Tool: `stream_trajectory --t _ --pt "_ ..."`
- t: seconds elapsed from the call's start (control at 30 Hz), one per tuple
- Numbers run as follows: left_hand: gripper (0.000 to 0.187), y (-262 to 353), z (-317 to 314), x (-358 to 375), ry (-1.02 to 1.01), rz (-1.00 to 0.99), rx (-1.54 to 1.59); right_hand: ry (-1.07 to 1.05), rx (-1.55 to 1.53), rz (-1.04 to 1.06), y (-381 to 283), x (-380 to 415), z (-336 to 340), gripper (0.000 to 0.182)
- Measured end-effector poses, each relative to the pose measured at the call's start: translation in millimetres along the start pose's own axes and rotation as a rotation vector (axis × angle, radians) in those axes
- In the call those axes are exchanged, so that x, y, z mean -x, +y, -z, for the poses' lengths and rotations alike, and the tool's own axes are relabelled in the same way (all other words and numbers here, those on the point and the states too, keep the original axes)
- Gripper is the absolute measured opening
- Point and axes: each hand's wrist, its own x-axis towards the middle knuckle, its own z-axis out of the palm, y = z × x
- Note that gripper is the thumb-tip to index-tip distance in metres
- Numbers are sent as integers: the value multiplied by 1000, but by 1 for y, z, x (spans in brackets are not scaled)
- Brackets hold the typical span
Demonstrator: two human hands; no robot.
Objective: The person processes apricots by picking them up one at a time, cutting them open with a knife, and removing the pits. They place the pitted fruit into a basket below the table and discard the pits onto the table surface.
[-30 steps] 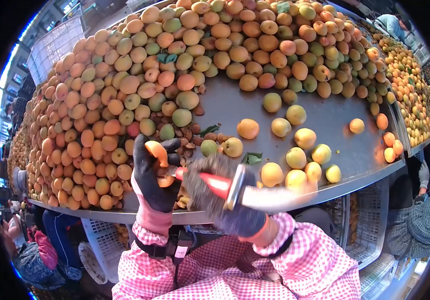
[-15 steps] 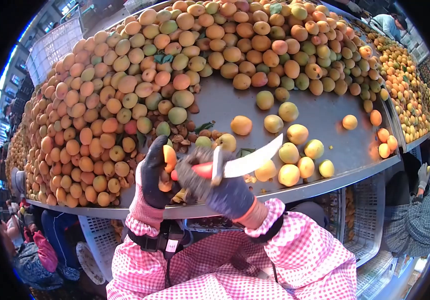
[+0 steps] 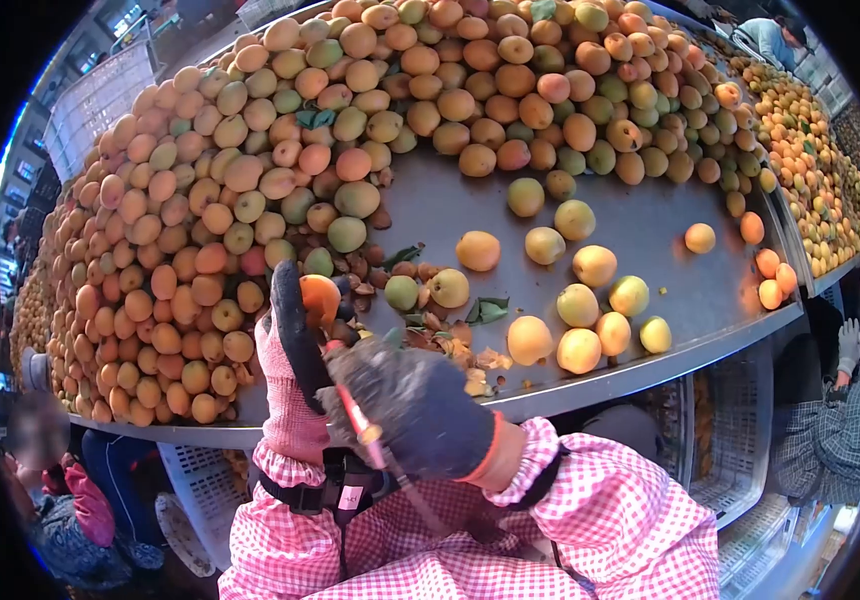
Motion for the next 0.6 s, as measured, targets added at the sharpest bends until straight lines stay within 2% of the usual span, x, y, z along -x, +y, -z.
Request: stream_trajectory --t 0.03,0.07,0.13,0.17,0.2,0.23,0.27,0.33,0.37,0.4,0.43,0.47,0.5,0.53,0.57,0.6 --pt "43 -8 0 1 89 -165 -339 77 504 222 6 -3 -12 34" --pt "38 -14 1 0 183 -331 -679 79 506 225 5 -3 -13 34" --pt "43 -19 1 -6 195 -308 -664 38 623 226 0 -4 -16 34" --pt "46 -6 -7 -6 306 -123 -260 -2 746 194 -4 -3 -12 38" --pt "49 2 -11 -7 405 62 148 2 742 197 -3 1 -8 38" --pt "37 1 1 -12 284 250 401 13 457 30 -1 5 -2 37" --pt "49 2 9 -15 275 260 383 21 170 -128 2 9 4 35" --pt "49 15 8 -16 286 216 503 170 -501 -383 29 15 16 38" --pt "49 8 10 -16 284 133 396 309 -518 -531 -3 -11 18 35" --pt "49 1 14 -15 287 50 285 279 79 -265 6 -5 30 30" --pt "47 3 20 -12 247 144 457 460 -341 -484 -15 -13 34 23" --pt "47 -20 26 -9 350 -194 -106 584 -452 -480 -13 -14 40 17" --pt "48 0 35 1 347 -20 302 693 -495 -467 -12 -13 44 18" --pt "48 19 45 11 331 160 707 670 -357 -531 -19 -11 57 19" --pt "50 18 56 24 454 -42 390 700 -323 -558 -19 -8 63 23" --pt "47 25 95 41 279 205 796 742 -284 -571 -21 -6 68 28"
